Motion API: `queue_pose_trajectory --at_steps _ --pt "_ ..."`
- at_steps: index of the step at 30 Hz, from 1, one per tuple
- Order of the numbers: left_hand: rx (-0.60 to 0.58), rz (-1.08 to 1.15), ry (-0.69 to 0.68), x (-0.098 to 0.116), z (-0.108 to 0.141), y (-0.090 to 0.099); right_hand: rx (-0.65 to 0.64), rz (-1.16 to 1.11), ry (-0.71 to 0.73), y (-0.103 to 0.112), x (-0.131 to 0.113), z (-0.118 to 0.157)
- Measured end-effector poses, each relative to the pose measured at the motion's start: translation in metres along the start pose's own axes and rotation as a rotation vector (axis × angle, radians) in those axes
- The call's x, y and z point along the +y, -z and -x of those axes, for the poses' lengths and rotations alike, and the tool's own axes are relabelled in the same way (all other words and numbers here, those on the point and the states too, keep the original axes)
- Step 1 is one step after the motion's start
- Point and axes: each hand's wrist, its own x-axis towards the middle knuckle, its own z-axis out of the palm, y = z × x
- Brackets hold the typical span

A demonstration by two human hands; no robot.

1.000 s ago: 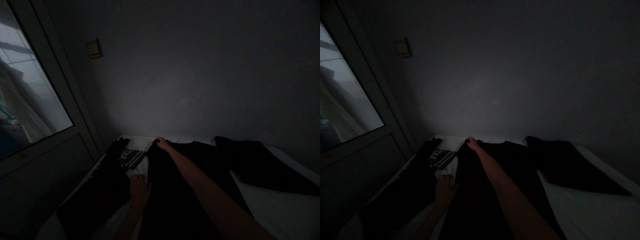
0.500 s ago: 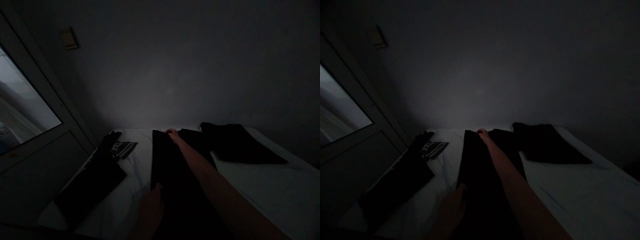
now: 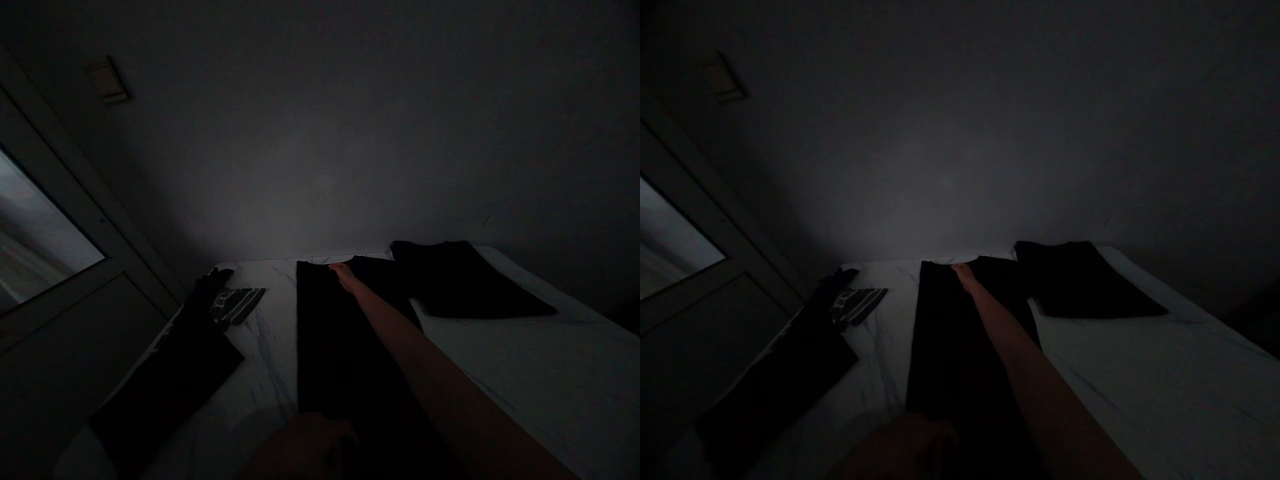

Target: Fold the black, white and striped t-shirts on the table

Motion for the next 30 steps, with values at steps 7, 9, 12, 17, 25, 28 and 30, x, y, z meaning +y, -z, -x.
queue_pose_trajectory --at_steps 7,9,12,17,25,28,30 --pt "-0.146 0.206 -0.156 -0.005 -0.015 0.053 0.038 0.153 0.177 -0.001 -0.005 0.01" --pt "0.071 0.122 -0.037 -0.003 -0.015 0.055 0.057 0.195 0.208 -0.001 -0.01 0.011" --pt "0.163 -0.076 0.045 -0.006 -0.01 0.045 0.08 0.264 0.222 0.001 -0.016 0.013" --pt "0.188 -0.125 0.024 -0.011 0.002 0.019 0.069 0.377 0.235 -0.001 -0.037 0.03" --pt "0.282 -0.258 -0.043 -0.039 0.017 -0.036 -0.409 0.489 0.505 0.022 -0.078 0.164" --pt "0.364 -0.347 -0.155 -0.054 0.022 -0.058 -0.701 0.607 0.685 0.049 -0.08 0.223" --pt "0.441 -0.368 -0.173 -0.057 0.025 -0.065 -0.737 0.723 0.801 0.061 -0.079 0.25"
